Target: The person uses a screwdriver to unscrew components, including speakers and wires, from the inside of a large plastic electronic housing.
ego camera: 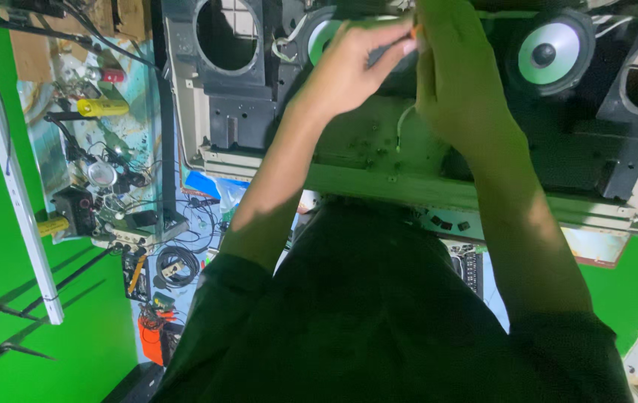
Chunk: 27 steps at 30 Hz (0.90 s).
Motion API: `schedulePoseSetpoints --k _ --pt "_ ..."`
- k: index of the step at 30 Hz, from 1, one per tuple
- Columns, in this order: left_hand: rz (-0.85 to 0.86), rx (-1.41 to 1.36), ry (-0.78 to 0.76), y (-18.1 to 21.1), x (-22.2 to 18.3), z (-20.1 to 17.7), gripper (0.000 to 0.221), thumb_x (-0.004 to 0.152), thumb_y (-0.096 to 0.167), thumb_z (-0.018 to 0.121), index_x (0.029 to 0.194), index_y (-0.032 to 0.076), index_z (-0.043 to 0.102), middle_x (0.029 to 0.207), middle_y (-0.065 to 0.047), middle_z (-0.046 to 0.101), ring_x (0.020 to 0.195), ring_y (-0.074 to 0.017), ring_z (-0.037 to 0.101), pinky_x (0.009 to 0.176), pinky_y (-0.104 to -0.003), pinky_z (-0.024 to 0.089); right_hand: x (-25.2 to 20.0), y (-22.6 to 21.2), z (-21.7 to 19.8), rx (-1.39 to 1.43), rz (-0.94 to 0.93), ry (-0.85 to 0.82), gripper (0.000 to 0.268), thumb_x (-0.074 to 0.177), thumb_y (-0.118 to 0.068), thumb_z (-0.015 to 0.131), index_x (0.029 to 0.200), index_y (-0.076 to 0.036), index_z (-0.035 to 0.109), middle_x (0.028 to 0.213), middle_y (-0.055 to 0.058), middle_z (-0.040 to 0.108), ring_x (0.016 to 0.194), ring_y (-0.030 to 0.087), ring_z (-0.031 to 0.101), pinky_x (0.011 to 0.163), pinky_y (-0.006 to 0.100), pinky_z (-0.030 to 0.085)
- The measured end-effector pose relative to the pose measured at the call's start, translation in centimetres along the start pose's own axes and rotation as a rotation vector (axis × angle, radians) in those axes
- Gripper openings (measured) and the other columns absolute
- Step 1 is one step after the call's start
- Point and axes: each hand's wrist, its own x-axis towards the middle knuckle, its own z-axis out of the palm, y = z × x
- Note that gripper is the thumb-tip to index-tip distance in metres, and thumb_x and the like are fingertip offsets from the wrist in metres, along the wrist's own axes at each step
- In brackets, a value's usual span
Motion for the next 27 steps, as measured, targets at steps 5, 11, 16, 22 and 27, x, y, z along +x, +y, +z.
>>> schedulePoseSetpoints --k 5,11,16,22,27 --pt "-0.048 0.054 -0.009 -0.7 0.6 0.3 0.021 0.100 0.011 0.074 0.121 0.006 0.073 0.111 -0.009 0.081 0.103 -0.0248 0.080 0.093 -0.035 0.061 0.1 0.0 0.5 -0.093 0.133 0.026 0.019 0.112 -0.004 0.067 0.130 -0.002 0.063 0.117 0.018 0.066 0.108 0.035 0.067 0.096 0.045 0.052" --pt "0.030 -0.008 0.072 0.1 1.8 0.4 0.033 0.096 0.010 0.074 0.124 -0.001 0.062 0.113 -0.013 0.074 0.107 -0.0277 0.075 0.094 -0.036 0.059 0.0 -0.7 0.2 0.180 0.378 0.174 0.023 0.106 -0.003 0.078 0.124 -0.003 0.065 0.117 0.012 0.071 0.104 0.025 0.073 0.089 0.035 0.057" --pt "-0.225 -0.068 -0.177 1.0 1.8 -0.9 0.027 0.102 0.015 0.069 0.128 0.012 0.067 0.094 -0.010 0.074 0.080 -0.0242 0.069 0.073 -0.033 0.054 0.7 -0.2 0.4 0.113 0.243 0.152 0.030 0.100 0.006 0.075 0.127 -0.004 0.066 0.128 0.014 0.067 0.113 0.029 0.073 0.092 0.034 0.059" --pt "-0.029 0.221 -0.106 -1.3 1.5 0.5 0.019 0.098 0.023 0.075 0.116 0.022 0.070 0.070 -0.002 0.072 0.061 -0.0172 0.063 0.088 -0.040 0.045 1.1 -1.0 0.2 0.048 0.348 0.103 0.043 0.094 0.003 0.080 0.135 -0.005 0.068 0.126 0.014 0.059 0.109 0.029 0.070 0.091 0.036 0.060" --pt "-0.410 -0.056 -0.312 -1.1 1.3 0.0 0.025 0.102 0.026 0.066 0.126 0.023 0.068 0.083 0.003 0.077 0.053 -0.0136 0.062 0.065 -0.039 0.051 1.5 -1.4 -0.3 -0.023 0.311 0.090 0.043 0.097 -0.001 0.085 0.136 -0.005 0.067 0.127 0.012 0.066 0.116 0.032 0.069 0.097 0.038 0.058"
